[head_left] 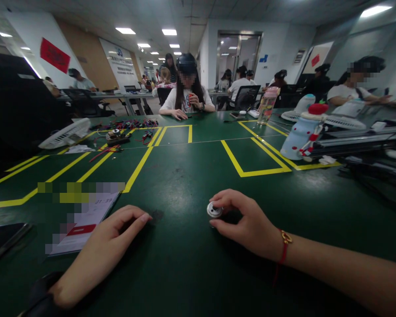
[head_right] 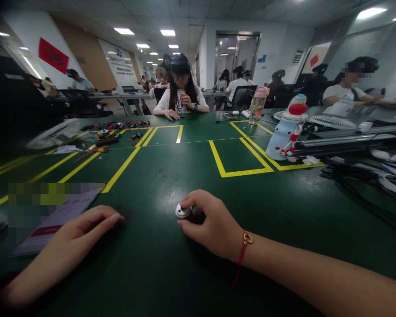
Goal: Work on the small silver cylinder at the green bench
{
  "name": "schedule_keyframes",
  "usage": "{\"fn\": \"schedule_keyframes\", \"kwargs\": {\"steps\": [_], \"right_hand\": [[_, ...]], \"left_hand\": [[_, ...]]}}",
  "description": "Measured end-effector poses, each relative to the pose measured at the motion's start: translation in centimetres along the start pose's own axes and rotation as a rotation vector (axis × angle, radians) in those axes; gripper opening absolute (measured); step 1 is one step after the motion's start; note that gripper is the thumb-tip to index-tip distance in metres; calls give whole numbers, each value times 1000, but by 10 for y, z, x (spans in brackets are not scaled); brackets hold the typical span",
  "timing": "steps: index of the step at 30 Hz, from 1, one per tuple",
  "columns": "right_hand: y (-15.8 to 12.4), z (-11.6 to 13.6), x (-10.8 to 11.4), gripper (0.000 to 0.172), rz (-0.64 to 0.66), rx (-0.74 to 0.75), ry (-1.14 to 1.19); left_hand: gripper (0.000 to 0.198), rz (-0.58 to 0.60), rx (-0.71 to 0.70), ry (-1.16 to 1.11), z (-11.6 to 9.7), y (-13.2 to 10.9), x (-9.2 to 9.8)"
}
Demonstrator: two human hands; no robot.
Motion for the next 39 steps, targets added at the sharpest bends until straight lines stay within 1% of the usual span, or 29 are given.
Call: {"fn": "schedule_keyframes", "kwargs": {"steps": [2, 4, 5, 6, 9, 10, 11, 13, 15, 17, 19, 21, 24, 27, 29, 30, 31, 32, 33, 35, 36, 38, 39], "right_hand": [[0, -10, -1, 37, 4, -66, -5], [0, -18, -2, 48, 16, -135, -6], [0, -21, -2, 51, 23, -164, 2], [0, -24, -4, 52, 32, -184, 16], [2, -25, -6, 51, 54, -191, 51], [3, -25, -7, 50, 56, -185, 60], [3, -25, -7, 50, 59, -178, 66], [3, -25, -9, 48, 68, -173, 69], [3, -25, -9, 47, 72, -169, 61], [3, -24, -7, 45, 58, -159, 39], [2, -22, -5, 44, 38, -145, 8], [1, -21, -3, 42, 37, -137, -16], [2, -22, -6, 39, 57, -150, -13], [4, -23, -9, 40, 65, -171, 4], [6, -22, -2, 41, 46, -170, -8], [6, -23, 7, 42, 20, -170, -24], [6, -25, 21, 44, -20, -176, -46], [5, -29, 41, 48, -73, -192, -81], [2, -36, 67, 53, -142, -218, -134], [-14, -58, 130, 61, -302, -316, -304], [-27, -71, 166, 64, -392, -377, -418], [-61, -102, 235, 68, -539, -514, -640], [-79, -118, 265, 71, -595, -562, -687]], "left_hand": [[33, 35, 2, -6, -4, 3, -4], [34, 69, -12, -20, -19, 8, -11], [34, 81, -36, -23, -33, 12, -16], [33, 88, -93, -36, -52, 17, -21], [27, 59, -334, -72, -117, 32, -36], [26, 60, -412, -84, -136, 35, -42], [23, 58, -465, -96, -150, 38, -47], [19, 50, -520, -99, -166, 43, -52], [16, 8, -522, -97, -167, 46, -48], [14, -56, -494, -97, -159, 46, -38], [13, -75, -451, -86, -147, 45, -33], [13, -11, -414, -44, -136, 44, -42], [11, 121, -408, 34, -126, 43, -68], [11, 159, -423, 70, -126, 44, -83], [12, 159, -408, 50, -126, 44, -82], [16, 153, -388, 26, -125, 44, -77], [21, 141, -362, -1, -122, 43, -70], [25, 125, -332, -28, -117, 41, -61], [27, 105, -299, -51, -110, 39, -50], [29, 72, -231, -79, -89, 32, -29], [30, 51, -175, -100, -74, 28, -19], [33, 30, -10, -192, -35, 19, -7], [36, -26, 58, -259, -18, 14, 0]]}}
Point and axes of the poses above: each hand's wrist, its own y-axis towards the middle knuckle, its own x-axis out of the back of the hand, z = x × y, the point moved 10 cm from there along y, towards the middle knuckle, and after that the axes turned 8 degrees about -x, right-handed, at the moved point
